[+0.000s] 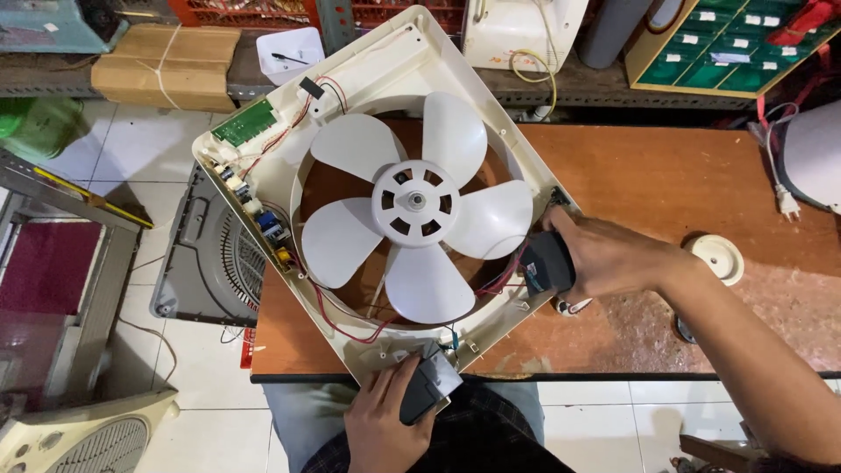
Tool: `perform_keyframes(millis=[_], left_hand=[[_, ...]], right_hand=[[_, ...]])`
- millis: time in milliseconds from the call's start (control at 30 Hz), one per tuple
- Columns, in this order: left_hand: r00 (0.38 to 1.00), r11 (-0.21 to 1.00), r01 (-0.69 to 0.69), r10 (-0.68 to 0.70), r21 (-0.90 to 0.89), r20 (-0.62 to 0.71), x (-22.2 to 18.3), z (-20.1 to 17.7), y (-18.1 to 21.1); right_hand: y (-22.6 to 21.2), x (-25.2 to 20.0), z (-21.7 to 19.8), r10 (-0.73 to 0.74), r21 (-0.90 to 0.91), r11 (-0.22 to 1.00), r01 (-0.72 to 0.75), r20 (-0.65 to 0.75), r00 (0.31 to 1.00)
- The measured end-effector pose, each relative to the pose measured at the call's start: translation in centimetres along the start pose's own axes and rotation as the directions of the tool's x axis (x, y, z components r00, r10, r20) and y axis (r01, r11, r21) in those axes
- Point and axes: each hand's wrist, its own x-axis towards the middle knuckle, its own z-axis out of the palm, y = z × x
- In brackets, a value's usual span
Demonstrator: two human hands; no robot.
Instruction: The person cleans a small white appliance with a toothbrush, then places two black capacitors into the housing of a disassembled fan. They connect wires to the capacitors and fan motor, then attach the fan grille to complete the assembly.
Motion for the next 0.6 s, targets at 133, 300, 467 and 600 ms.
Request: perform_keyframes(millis=[133,300,467,600], left_hand=[[1.000,1.000,0.016,-0.016,-0.020,0.008,-0.2,0.4,-0.2],[0.999,0.999,0.035,-0.035,-0.011,0.027,-0.2,0.5,-0.2],[1.000,0.999,0.029,-0.029,-0.013,0.006,-0.3,0.6,-0.2],[0.999,0.998,0.050,-0.050,-0.023,0.011,-0.1,0.4,0.1]], right_hand=[[1.2,0.4,-0.7,0.056,0.202,0.977,-0.070,0.076,0.996],[2.6,2.6,-0.8,0.034,0.266,0.960,-0.089,0.207,0.978],[0.5,2.2,-2.5,-0.100,0.239,0.970,0.040,0.244,0.965],[0.7,1.7,-2.4,-0.097,0.240,0.969,0.054,0.171,0.981]])
